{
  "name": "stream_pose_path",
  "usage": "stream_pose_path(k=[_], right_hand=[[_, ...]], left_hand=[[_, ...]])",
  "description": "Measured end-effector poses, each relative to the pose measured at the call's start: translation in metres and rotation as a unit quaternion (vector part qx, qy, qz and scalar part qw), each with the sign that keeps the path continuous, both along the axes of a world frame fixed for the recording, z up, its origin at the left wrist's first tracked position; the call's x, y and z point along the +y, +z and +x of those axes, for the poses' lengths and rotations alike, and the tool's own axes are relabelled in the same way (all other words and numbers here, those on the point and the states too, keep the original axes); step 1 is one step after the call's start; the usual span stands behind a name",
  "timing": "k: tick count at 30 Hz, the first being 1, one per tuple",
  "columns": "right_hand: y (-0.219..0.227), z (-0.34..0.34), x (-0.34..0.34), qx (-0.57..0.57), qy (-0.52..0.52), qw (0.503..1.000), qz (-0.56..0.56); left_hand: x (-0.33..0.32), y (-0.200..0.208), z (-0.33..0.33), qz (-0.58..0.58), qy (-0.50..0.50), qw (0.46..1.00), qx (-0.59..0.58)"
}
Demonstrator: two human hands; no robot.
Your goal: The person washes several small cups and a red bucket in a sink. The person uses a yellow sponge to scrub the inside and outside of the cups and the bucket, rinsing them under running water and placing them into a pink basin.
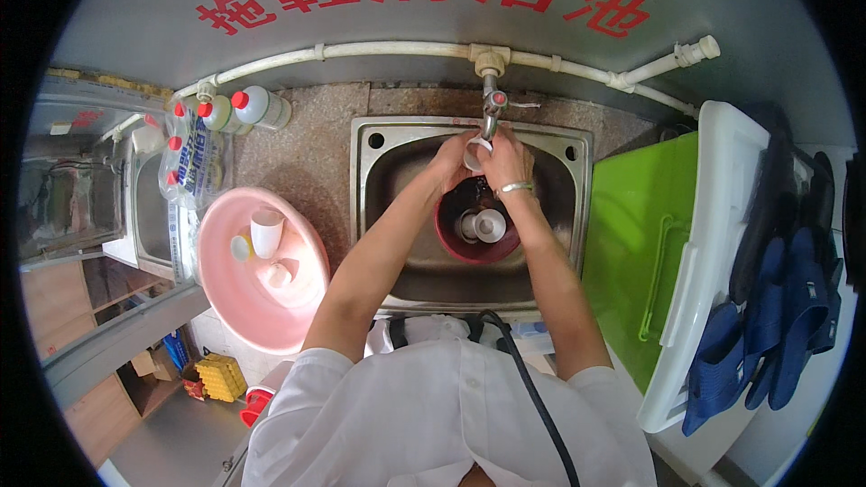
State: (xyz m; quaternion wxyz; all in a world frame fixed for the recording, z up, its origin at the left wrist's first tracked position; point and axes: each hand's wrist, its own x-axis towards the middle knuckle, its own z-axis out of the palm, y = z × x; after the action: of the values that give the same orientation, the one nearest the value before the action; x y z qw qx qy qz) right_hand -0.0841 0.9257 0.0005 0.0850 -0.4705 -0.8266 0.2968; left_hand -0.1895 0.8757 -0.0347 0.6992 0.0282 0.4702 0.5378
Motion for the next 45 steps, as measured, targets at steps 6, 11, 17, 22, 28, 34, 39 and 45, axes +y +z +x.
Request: stream_pose_path(k=[6, 11, 17, 22, 28, 34, 39, 45], right_hand=[[0.006, 0.015, -0.027, 0.153, 0.006, 0.972, 0.176], [0.010, 0.033, -0.037, 0.120, 0.100, 0.964, 0.215], [-0.036, 0.019, -0.003, 0.357, -0.223, 0.858, -0.294], [-0.030, 0.010, -0.006, 0.373, -0.182, 0.781, -0.466], [-0.051, 0.017, 0.016, 0.404, -0.201, 0.605, -0.656], [-0.055, 0.024, -0.015, 0.190, -0.168, 0.855, -0.452], [-0.139, 0.044, -0.041, -0.101, 0.062, 0.978, -0.171], [-0.148, 0.000, -0.065, -0.357, 0.168, 0.918, -0.035]], left_hand=[[0.006, -0.010, -0.012, 0.078, -0.025, 0.986, -0.148], [0.017, -0.021, -0.004, 0.060, -0.058, 0.983, -0.166], [0.003, -0.012, 0.029, 0.209, 0.036, 0.872, 0.442], [-0.003, -0.004, -0.016, -0.044, 0.000, 0.999, 0.002], [-0.022, 0.019, -0.037, -0.018, -0.104, 0.994, 0.017], [-0.053, 0.025, -0.018, -0.022, -0.196, 0.732, 0.652], [-0.132, 0.069, -0.020, 0.049, -0.141, 0.562, 0.813], [-0.295, 0.103, -0.088, -0.130, 0.179, 0.640, 0.736]])
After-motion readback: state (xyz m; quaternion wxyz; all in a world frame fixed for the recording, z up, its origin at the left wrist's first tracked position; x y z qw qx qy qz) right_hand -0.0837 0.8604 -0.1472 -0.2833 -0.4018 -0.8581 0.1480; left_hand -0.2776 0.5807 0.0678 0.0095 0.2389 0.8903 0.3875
